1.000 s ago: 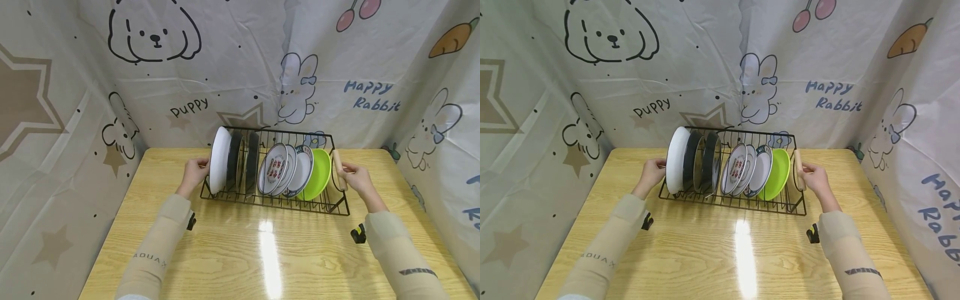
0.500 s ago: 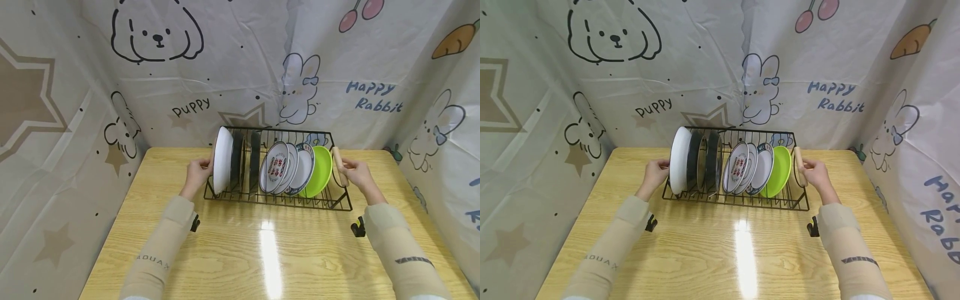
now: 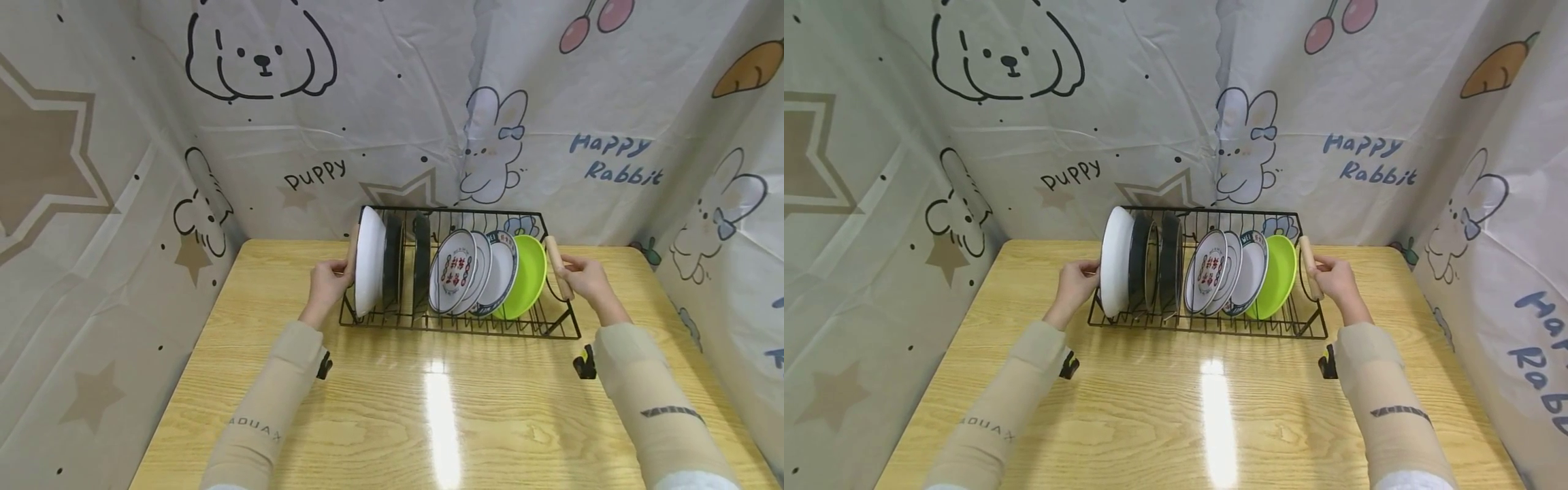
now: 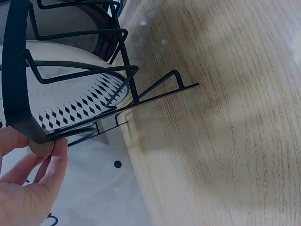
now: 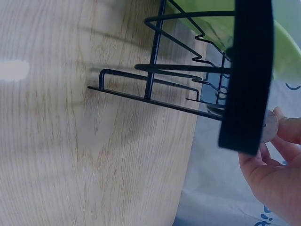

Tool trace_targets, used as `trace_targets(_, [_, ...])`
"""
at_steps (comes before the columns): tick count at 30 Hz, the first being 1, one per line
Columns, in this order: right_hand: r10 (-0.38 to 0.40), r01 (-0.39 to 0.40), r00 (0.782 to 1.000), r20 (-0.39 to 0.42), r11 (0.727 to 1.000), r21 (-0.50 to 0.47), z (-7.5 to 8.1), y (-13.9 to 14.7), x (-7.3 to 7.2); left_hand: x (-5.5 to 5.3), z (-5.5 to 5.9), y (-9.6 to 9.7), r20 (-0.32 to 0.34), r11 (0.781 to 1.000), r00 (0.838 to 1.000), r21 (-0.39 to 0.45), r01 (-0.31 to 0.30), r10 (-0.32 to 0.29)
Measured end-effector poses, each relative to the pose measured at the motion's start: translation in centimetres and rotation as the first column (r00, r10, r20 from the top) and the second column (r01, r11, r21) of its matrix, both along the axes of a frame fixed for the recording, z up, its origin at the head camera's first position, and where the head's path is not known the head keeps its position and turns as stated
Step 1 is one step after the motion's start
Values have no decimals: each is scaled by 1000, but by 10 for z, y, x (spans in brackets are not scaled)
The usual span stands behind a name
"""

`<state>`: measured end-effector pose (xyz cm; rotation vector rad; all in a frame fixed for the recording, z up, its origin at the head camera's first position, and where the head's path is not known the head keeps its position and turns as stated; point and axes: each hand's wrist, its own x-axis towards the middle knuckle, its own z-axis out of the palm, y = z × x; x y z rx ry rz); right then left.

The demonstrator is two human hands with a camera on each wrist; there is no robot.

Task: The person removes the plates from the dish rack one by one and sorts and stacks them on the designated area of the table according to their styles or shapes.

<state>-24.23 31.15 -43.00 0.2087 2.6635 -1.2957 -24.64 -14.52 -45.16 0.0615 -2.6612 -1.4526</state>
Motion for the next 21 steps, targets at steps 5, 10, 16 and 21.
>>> trace_targets(5, [-5, 5, 1000, 25, 1000, -22, 2, -1, -2, 0, 0, 2, 7, 1000, 1000, 13, -2, 2])
trace_targets(10, [-23, 24, 999, 37, 1000, -20, 2, -2, -5, 1, -1, 3, -11, 1000, 1000, 10, -12, 13])
trace_targets(16, [-30, 31, 999, 45, 999, -23, 2, -1, -8, 1, -2, 6, -27, 1000, 999, 18, -22, 23])
trace_targets(21, [-39, 40, 998, 49, 999, -25, 3, -1, -10, 1, -2, 7, -30, 1000, 999, 14, -23, 23])
